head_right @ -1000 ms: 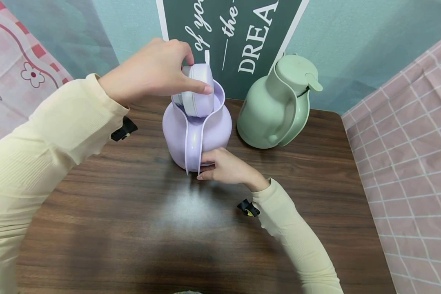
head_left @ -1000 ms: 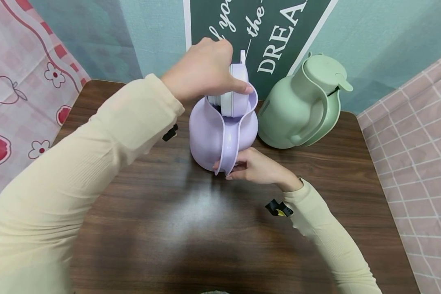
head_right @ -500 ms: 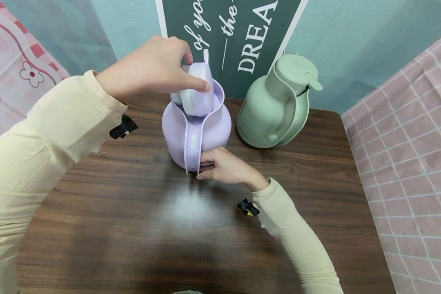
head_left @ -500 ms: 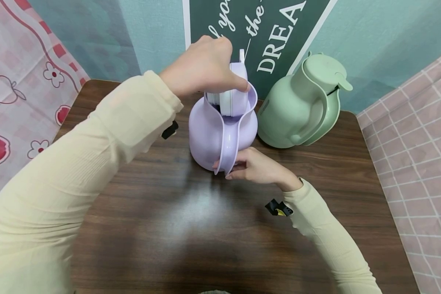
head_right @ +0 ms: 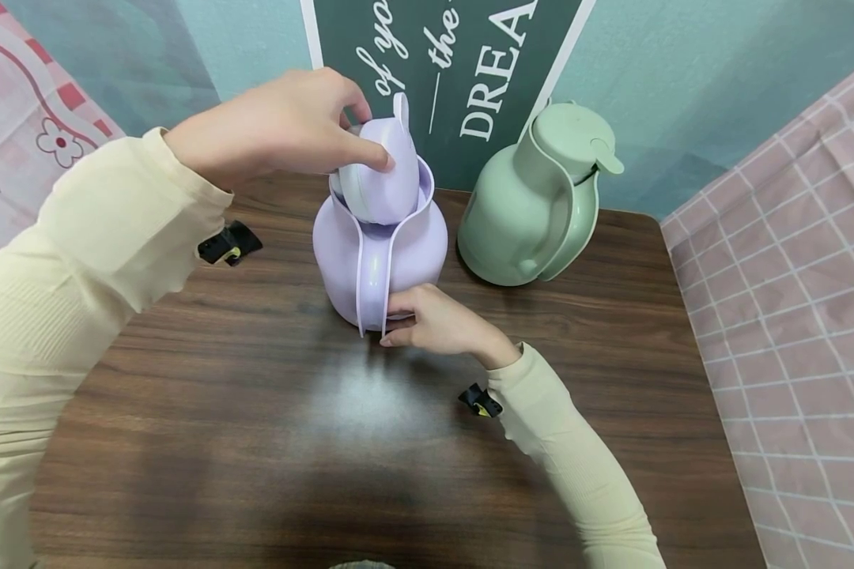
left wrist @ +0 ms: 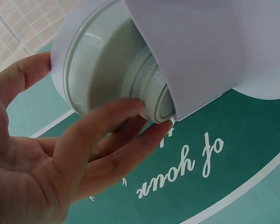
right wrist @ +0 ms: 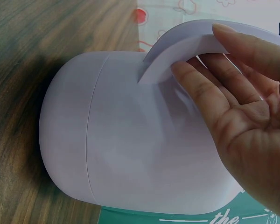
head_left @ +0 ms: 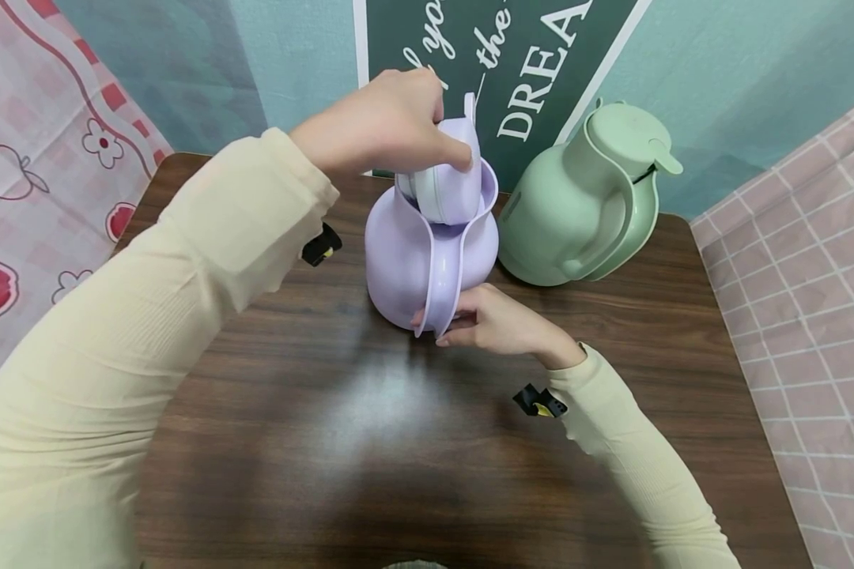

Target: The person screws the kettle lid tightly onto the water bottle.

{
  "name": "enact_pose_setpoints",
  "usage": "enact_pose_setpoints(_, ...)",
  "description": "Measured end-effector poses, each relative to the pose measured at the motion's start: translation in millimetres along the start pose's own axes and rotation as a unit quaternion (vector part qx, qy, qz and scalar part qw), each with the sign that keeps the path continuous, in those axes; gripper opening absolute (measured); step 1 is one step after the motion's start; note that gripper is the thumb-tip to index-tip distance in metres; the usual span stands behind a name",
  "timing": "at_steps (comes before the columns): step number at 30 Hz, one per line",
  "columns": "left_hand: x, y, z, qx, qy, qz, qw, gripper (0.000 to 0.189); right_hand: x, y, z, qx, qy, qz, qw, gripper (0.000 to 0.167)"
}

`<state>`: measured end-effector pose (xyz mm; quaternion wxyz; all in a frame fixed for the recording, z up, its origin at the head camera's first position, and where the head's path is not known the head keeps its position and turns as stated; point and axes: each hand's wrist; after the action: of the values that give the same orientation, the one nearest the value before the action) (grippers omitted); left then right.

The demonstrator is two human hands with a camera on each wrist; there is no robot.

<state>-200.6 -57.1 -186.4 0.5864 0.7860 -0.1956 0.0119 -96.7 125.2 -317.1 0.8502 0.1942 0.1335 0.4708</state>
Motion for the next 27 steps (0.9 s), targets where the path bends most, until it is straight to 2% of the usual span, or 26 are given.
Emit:
enact_pose_setpoints(8,2.0,0.1,6.4,0.032,-0.006,0.021,0.9992,0.040,0.0,-1,-1,0.011,-0.002,-0.003,0.9999,0.028)
enact_pose_setpoints(11,6.4,1.7,8.0,0.061,-0.003,0.030,0.9977,0.037,0.0,-1,0,0.011,-0.006,-0.004,0.9999,0.028)
enact_pose_setpoints(18,13.6,4.7,7.7,0.083,0.001,0.047,0.9955,0.036,0.1,-1,1,0.008,-0.010,-0.003,0.9999,0.027)
enact_pose_setpoints(23,20.4,6.3,5.8,0.126,0.000,0.057,0.9904,0.033,0.2,-1,3,-0.002,-0.019,-0.002,0.9998,0.028)
enact_pose_setpoints(27,25.9,8.3,5.1,0.146,-0.005,0.063,0.9873,0.032,0.2,-2,2,-0.003,-0.010,-0.002,0.9999,0.028)
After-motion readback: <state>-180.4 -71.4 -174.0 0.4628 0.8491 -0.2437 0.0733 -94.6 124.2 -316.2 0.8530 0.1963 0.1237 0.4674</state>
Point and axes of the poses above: each hand's wrist, its own x-axis away from the middle knuckle, its own y-axis out of the back of the hand, z = x × y, and after that the axes turned 5 degrees about -x, right-handed
